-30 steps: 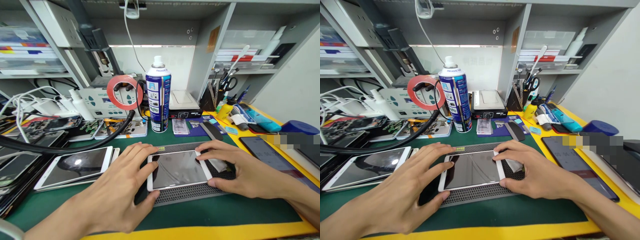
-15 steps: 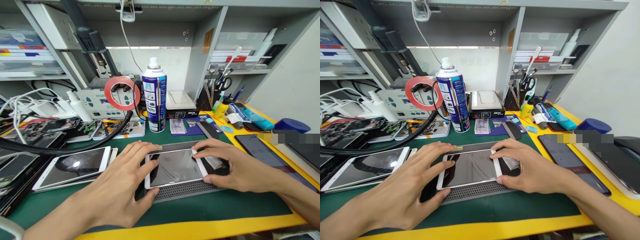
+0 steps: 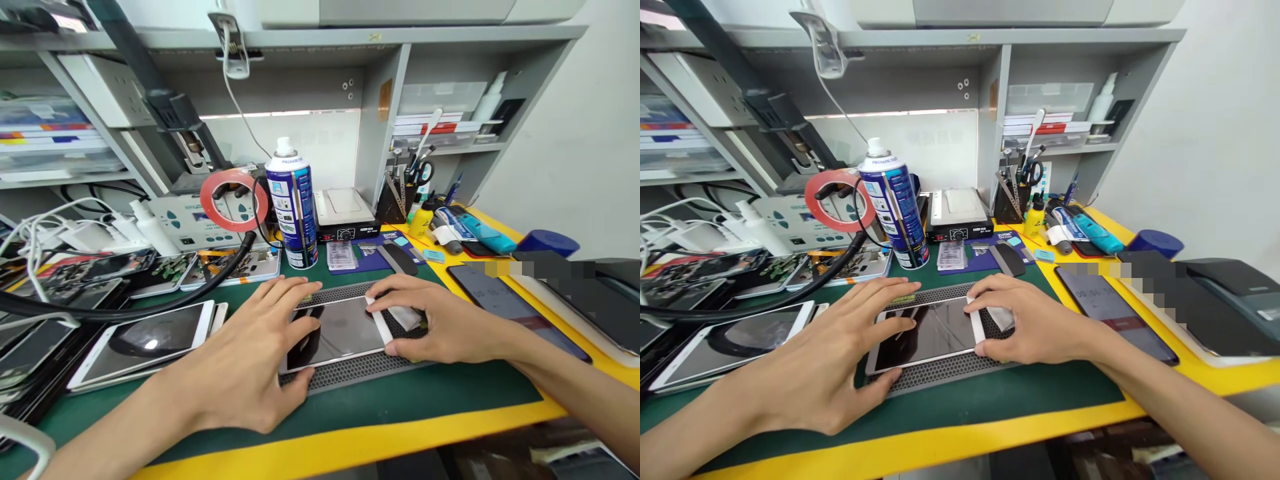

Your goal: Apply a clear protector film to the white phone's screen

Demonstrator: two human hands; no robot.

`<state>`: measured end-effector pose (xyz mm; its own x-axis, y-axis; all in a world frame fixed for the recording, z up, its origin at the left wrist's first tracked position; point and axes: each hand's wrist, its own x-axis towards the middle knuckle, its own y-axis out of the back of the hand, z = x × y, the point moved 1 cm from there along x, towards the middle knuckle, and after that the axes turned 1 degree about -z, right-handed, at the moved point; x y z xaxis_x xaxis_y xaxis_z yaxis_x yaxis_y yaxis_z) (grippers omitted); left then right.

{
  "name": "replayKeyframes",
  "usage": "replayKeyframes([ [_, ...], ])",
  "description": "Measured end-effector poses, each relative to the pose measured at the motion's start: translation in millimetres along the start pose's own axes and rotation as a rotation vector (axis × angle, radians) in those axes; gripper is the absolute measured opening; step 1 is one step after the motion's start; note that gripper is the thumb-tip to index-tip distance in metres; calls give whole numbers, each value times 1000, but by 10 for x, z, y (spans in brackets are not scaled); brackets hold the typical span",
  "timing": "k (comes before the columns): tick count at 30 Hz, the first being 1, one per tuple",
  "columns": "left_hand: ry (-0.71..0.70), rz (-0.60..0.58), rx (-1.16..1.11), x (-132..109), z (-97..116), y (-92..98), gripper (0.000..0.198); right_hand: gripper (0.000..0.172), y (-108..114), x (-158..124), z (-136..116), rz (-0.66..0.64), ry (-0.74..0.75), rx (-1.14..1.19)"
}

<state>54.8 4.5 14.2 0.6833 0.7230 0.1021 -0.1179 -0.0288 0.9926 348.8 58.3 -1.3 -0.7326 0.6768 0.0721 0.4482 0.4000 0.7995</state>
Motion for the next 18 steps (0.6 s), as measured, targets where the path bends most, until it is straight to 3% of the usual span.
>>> replayKeyframes([
  [18,21,39,-28,22,41,-71,40,46,-11,-11,37,3,46,-24],
])
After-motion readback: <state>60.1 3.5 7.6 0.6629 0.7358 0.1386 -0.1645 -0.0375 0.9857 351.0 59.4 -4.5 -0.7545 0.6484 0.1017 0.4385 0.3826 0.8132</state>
